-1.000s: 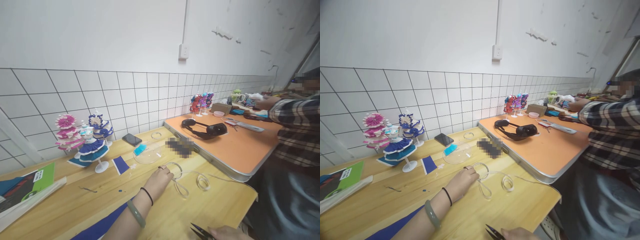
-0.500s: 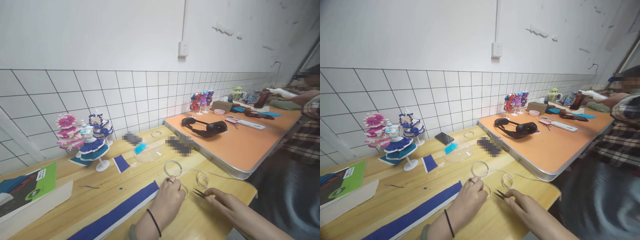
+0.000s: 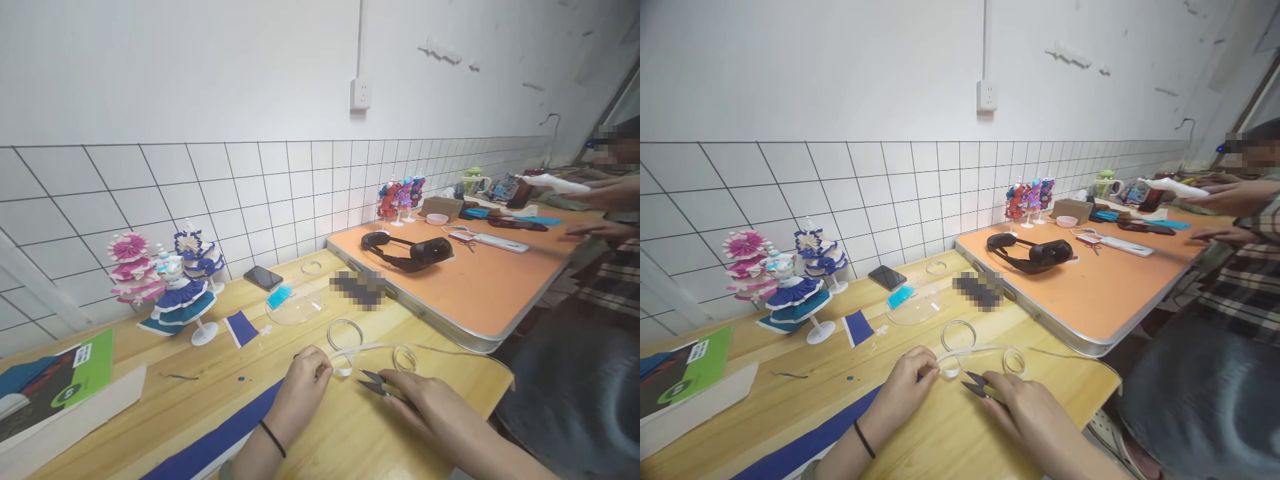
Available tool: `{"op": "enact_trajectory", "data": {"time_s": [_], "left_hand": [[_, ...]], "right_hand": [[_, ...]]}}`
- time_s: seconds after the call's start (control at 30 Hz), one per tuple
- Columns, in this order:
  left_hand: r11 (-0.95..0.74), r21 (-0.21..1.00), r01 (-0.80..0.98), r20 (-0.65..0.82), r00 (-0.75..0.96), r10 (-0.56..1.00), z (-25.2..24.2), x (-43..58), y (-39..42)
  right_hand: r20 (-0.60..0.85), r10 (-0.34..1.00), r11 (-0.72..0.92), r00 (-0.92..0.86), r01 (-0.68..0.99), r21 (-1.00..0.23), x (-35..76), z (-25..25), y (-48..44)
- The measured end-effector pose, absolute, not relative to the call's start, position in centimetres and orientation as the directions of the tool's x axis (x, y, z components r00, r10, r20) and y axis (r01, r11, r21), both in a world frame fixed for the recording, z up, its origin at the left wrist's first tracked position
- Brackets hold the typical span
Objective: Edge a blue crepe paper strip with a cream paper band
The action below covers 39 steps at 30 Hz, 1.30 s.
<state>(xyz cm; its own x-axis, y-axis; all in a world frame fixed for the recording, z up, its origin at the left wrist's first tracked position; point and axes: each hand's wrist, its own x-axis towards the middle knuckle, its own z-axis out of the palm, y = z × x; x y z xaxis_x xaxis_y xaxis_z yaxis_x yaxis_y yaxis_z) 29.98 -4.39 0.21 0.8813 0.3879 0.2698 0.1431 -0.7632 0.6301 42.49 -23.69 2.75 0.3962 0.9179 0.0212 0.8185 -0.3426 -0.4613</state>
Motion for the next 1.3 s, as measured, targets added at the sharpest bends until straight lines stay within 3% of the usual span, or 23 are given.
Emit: {"op": "enact_trajectory", "data": {"time_s": [0.27, 0.4, 0.6, 0.97, 1.3], "left_hand": [[-0.801, 0.589, 0.110, 0.279, 0.902, 0.329, 2.0, 29.6, -5.0], [-0.892, 0.451, 0.033, 0.226, 0.963, 0.150, 3.1, 30.0, -5.6], [-0.894, 0.449, -0.003, 0.175, 0.981, 0.085, 2.9, 30.9, -6.1], [-0.905, 0.424, 0.040, 0.158, 0.980, 0.117, 3.0, 30.8, -6.6], [-0.913, 0.405, 0.051, 0.160, 0.979, 0.126, 3.3, 30.7, -6.7]], "right_hand": [[0.034, 0.959, -0.263, 0.281, 0.927, -0.268, 42.7, 4.4, -22.2], [-0.021, 0.977, -0.213, 0.214, 0.946, -0.243, 43.6, 7.4, -22.0], [-0.146, 0.983, -0.138, 0.109, 0.968, -0.208, 44.3, 9.3, -21.0], [-0.204, 0.979, -0.036, 0.018, 0.996, -0.085, 43.9, 10.0, -18.4], [-0.218, 0.975, 0.015, -0.039, 0.993, -0.113, 44.1, 9.9, -17.9]]}}
